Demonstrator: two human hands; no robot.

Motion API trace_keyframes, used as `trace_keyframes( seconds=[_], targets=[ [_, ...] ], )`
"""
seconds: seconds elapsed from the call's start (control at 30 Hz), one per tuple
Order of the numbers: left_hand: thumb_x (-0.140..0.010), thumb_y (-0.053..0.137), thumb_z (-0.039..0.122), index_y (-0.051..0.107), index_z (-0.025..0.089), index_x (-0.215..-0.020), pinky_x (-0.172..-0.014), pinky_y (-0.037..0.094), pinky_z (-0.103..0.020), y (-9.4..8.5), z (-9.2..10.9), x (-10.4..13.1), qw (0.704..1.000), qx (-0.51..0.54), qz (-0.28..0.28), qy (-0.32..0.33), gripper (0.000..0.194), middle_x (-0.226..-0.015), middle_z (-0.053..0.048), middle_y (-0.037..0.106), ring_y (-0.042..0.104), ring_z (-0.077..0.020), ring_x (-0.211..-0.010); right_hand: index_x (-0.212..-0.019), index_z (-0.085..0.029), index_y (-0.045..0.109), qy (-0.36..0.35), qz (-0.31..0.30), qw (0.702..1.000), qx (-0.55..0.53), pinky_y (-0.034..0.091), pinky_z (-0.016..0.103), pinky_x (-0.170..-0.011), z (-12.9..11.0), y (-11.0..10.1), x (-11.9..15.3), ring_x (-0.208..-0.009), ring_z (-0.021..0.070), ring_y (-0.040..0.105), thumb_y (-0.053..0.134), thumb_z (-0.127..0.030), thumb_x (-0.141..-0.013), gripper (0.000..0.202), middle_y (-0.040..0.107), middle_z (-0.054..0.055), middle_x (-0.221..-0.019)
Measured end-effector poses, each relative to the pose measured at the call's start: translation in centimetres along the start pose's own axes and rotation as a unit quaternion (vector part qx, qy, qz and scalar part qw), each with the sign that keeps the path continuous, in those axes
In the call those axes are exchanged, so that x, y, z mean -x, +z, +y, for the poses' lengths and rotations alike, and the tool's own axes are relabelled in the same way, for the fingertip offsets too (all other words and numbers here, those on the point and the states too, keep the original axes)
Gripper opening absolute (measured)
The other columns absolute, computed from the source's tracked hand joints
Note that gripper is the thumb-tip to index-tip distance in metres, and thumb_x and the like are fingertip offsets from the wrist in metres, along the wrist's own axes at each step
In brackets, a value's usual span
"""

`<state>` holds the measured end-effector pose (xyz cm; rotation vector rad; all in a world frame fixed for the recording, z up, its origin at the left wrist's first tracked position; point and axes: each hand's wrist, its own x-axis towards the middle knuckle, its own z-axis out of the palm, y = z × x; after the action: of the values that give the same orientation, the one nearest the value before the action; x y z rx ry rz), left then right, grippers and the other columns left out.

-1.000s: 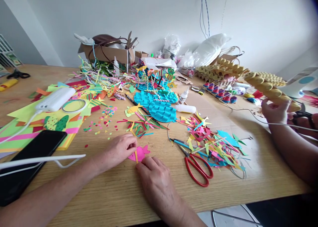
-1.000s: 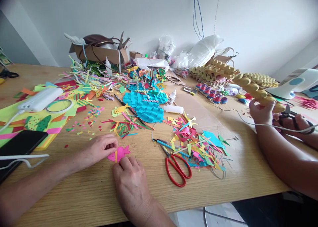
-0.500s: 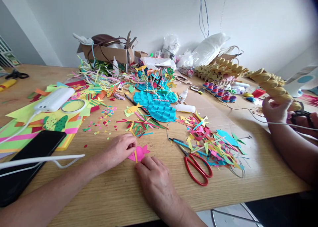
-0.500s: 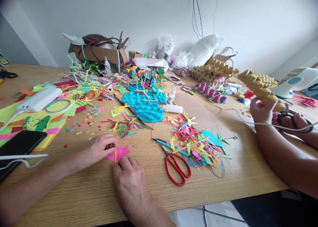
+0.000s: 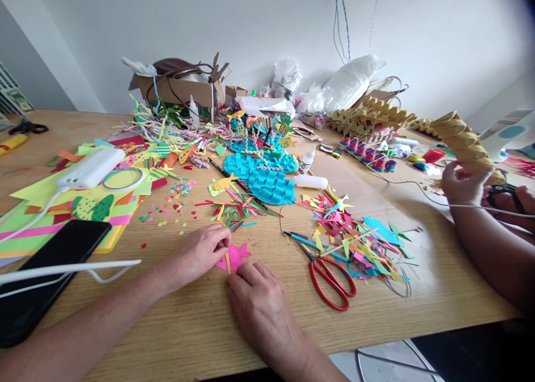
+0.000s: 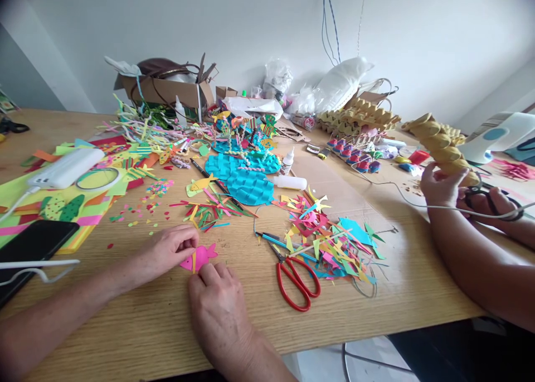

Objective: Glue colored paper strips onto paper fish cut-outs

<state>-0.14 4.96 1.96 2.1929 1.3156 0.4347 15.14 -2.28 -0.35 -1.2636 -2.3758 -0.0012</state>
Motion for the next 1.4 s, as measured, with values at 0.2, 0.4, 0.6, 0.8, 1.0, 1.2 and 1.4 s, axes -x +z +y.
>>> trace_keyframes(
  seconds=[0.2, 0.4, 0.6, 0.8, 1.0, 1.2, 1.4],
  targets=[
    [-0.071, 0.042, 0.007, 0.049, 0.017, -0.065, -0.055, 0.031, -0.022, 0.0, 0.0, 0.1, 1.000, -0.011, 0.009, 0.003, 0.014, -0.066, 0.003, 0.048, 0.044, -0.0119, -0.062, -0.071, -0.018, 0.055, 0.018, -0.044, 0.998, -0.035, 0.038, 0.025, -0.063, -0.3, -1.0, -0.1, -0.070, 0.0140, 0.049, 0.056, -0.018, -0.078, 0.008, 0.057, 0.001, -0.075],
    [-0.070, 0.043, 0.007, 0.055, 0.017, -0.069, -0.054, 0.033, -0.021, 0.2, -0.9, -0.2, 1.000, -0.003, 0.015, 0.004, 0.016, -0.066, 0.003, 0.051, 0.046, -0.0113, -0.061, -0.076, -0.018, 0.056, 0.035, -0.087, 0.994, -0.063, 0.039, 0.027, -0.068, -0.4, -1.6, 0.0, -0.077, 0.0160, 0.050, 0.055, -0.028, -0.080, 0.011, 0.058, 0.002, -0.083],
    [-0.072, 0.043, 0.006, 0.057, 0.016, -0.070, -0.061, 0.040, -0.021, -0.5, -1.3, 0.0, 0.998, -0.003, 0.032, 0.053, 0.017, -0.070, 0.002, 0.056, 0.052, -0.0118, -0.067, -0.079, -0.019, 0.056, 0.041, -0.106, 0.991, -0.070, 0.039, 0.028, -0.070, -0.4, -1.8, -0.1, -0.080, 0.0169, 0.050, 0.055, -0.030, -0.080, 0.012, 0.058, 0.002, -0.086],
    [-0.079, 0.035, 0.002, 0.061, 0.017, -0.085, -0.079, 0.045, -0.027, -1.1, 0.3, 3.2, 0.977, -0.090, 0.021, 0.193, 0.031, -0.088, -0.002, 0.063, 0.055, -0.0147, -0.086, -0.084, -0.019, 0.057, 0.039, -0.129, 0.987, -0.088, 0.040, 0.031, -0.074, -0.5, -2.6, 0.3, -0.083, 0.0183, 0.049, 0.057, -0.032, -0.080, 0.014, 0.057, 0.003, -0.089],
    [-0.084, 0.031, 0.002, 0.059, 0.017, -0.102, -0.089, 0.046, -0.028, 0.1, 1.5, 6.6, 0.953, -0.186, 0.057, 0.234, 0.036, -0.103, -0.004, 0.062, 0.053, -0.0156, -0.100, -0.086, -0.018, 0.062, 0.070, -0.070, 0.982, -0.160, 0.038, 0.028, -0.074, 1.0, -5.3, -0.4, -0.082, 0.0166, 0.048, 0.045, -0.020, -0.086, 0.017, 0.055, 0.005, -0.087],
    [-0.083, 0.026, -0.003, 0.055, 0.013, -0.112, -0.089, 0.047, -0.027, 2.4, 0.5, 7.7, 0.908, -0.304, 0.125, 0.261, 0.044, -0.112, -0.003, 0.061, 0.051, -0.0162, -0.106, -0.077, -0.017, 0.066, 0.065, -0.131, 0.978, -0.145, 0.036, 0.022, -0.065, 2.4, -6.1, -3.7, -0.075, 0.0128, 0.052, 0.049, -0.014, -0.083, 0.018, 0.057, 0.003, -0.076],
    [-0.090, 0.021, 0.005, 0.060, 0.013, -0.102, -0.081, 0.050, -0.028, 2.5, 1.0, 7.5, 0.903, -0.305, 0.146, 0.264, 0.041, -0.104, -0.003, 0.065, 0.056, -0.0165, -0.098, -0.076, -0.016, 0.067, 0.031, -0.224, 0.970, -0.085, 0.036, 0.021, -0.064, 2.2, -4.8, -6.5, -0.076, 0.0130, 0.056, 0.048, -0.012, -0.081, 0.021, 0.061, 0.003, -0.078]
  ],
)
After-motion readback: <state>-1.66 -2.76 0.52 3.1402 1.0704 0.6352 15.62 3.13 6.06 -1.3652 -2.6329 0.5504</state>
